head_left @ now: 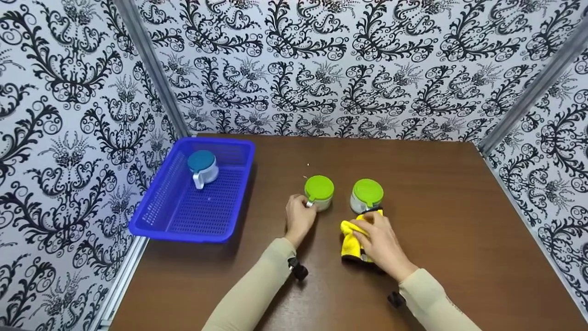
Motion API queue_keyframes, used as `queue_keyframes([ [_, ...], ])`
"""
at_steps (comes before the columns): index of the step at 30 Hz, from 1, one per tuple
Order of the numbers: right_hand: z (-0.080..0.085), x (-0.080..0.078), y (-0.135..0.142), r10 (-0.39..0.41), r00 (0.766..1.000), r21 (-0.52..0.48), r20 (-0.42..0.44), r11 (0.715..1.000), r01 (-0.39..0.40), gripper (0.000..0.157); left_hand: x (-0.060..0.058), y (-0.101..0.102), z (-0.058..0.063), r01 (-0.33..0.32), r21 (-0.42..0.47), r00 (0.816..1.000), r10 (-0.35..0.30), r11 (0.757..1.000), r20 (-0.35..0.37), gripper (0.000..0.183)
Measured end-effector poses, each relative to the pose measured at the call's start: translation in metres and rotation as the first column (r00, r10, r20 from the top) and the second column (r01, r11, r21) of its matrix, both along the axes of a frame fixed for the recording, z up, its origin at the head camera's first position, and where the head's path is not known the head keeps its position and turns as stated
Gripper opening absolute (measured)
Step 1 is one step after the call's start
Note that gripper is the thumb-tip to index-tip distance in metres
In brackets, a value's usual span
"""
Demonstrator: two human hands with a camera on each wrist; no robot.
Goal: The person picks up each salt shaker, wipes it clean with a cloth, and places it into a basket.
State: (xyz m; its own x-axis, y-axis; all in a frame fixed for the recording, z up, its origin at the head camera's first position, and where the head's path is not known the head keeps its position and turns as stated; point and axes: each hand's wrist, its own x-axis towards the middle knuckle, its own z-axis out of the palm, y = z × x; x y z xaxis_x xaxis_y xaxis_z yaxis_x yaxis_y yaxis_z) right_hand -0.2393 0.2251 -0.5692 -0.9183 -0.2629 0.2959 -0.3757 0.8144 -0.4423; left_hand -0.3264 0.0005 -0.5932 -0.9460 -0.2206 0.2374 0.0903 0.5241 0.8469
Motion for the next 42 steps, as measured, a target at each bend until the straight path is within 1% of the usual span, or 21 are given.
queue_keyframes([
  [3, -0.001, 0.003, 0.002, -0.1, 0.993, 0.022, 0.06, 0.995, 0.098, 0.037, 0.001, -0.001, 0.001, 0.005, -0.007, 1.0, -0.005, 1.0, 0.007, 0.015],
  [5, -0.002, 0.004, 0.003, -0.137, 0.983, 0.047, 0.119, 0.99, 0.132, 0.047, 0.001, -0.002, 0.001, 0.007, -0.018, 1.0, -0.007, 1.0, 0.016, 0.015],
  [7, -0.004, 0.006, 0.003, -0.16, 0.97, 0.078, 0.183, 0.986, 0.148, 0.058, 0.001, -0.003, 0.001, 0.008, -0.024, 1.0, -0.008, 1.0, 0.015, 0.015],
  [9, -0.006, 0.006, 0.003, -0.178, 0.955, 0.107, 0.235, 0.982, 0.157, 0.067, 0.001, -0.004, 0.001, 0.009, -0.024, 1.0, -0.009, 1.0, -0.003, 0.017],
  [11, -0.006, 0.007, 0.002, -0.186, 0.946, 0.13, 0.265, 0.979, 0.156, 0.073, 0.0, -0.005, 0.001, 0.009, -0.023, 1.0, -0.01, 1.0, -0.028, 0.018],
  [13, -0.007, 0.007, 0.0, -0.174, 0.946, 0.148, 0.272, 0.979, 0.138, 0.077, -0.001, -0.005, 0.0, 0.001, -0.018, 0.998, -0.002, 1.0, -0.056, 0.021],
  [15, -0.009, 0.007, -0.003, -0.155, 0.952, 0.156, 0.265, 0.981, 0.117, 0.078, -0.002, -0.006, -0.002, -0.011, -0.001, 0.998, 0.011, 1.0, -0.069, 0.024],
  [17, -0.01, 0.008, -0.004, -0.128, 0.963, 0.165, 0.235, 0.982, 0.091, 0.078, -0.002, -0.007, -0.003, -0.027, 0.028, 0.997, 0.028, 0.999, -0.067, 0.028],
  [20, -0.013, 0.009, -0.006, -0.104, 0.979, 0.19, 0.175, 0.979, 0.069, 0.074, -0.001, -0.01, -0.002, -0.037, 0.089, 0.997, 0.043, 0.995, -0.063, 0.031],
  [23, -0.015, 0.01, -0.006, -0.069, 0.993, 0.23, 0.101, 0.972, 0.044, 0.072, 0.001, -0.013, 0.001, -0.035, 0.135, 0.997, 0.044, 0.99, -0.061, 0.032],
  [27, -0.014, 0.009, -0.005, -0.024, 1.0, 0.301, -0.003, 0.953, 0.024, 0.068, 0.003, -0.019, 0.01, -0.03, 0.156, 0.998, 0.038, 0.987, -0.048, 0.03],
  [29, -0.013, 0.006, -0.005, -0.008, 0.999, 0.327, -0.05, 0.945, 0.024, 0.065, 0.004, -0.024, 0.016, -0.031, 0.165, 0.998, 0.039, 0.986, -0.045, 0.028],
  [32, -0.013, 0.0, -0.003, 0.021, 0.994, 0.341, -0.103, 0.94, 0.015, 0.062, 0.006, -0.029, 0.025, -0.03, 0.17, 0.998, 0.039, 0.985, -0.052, 0.027],
  [35, -0.011, -0.006, 0.0, 0.038, 0.993, 0.31, -0.109, 0.951, -0.002, 0.062, 0.01, -0.034, 0.034, -0.031, 0.179, 0.997, 0.044, 0.983, -0.071, 0.026],
  [37, -0.007, -0.01, 0.001, 0.032, 0.995, 0.265, -0.098, 0.964, -0.005, 0.061, 0.013, -0.038, 0.038, -0.033, 0.179, 0.995, 0.048, 0.983, -0.083, 0.026],
  [40, 0.003, -0.015, 0.0, 0.012, 0.997, 0.175, -0.073, 0.985, 0.001, 0.058, 0.017, -0.042, 0.045, -0.025, 0.18, 0.993, 0.045, 0.983, -0.105, 0.027],
  [42, 0.012, -0.017, -0.002, 0.003, 0.997, 0.111, -0.078, 0.994, 0.006, 0.056, 0.02, -0.044, 0.048, -0.022, 0.182, 0.992, 0.044, 0.983, -0.118, 0.028],
])
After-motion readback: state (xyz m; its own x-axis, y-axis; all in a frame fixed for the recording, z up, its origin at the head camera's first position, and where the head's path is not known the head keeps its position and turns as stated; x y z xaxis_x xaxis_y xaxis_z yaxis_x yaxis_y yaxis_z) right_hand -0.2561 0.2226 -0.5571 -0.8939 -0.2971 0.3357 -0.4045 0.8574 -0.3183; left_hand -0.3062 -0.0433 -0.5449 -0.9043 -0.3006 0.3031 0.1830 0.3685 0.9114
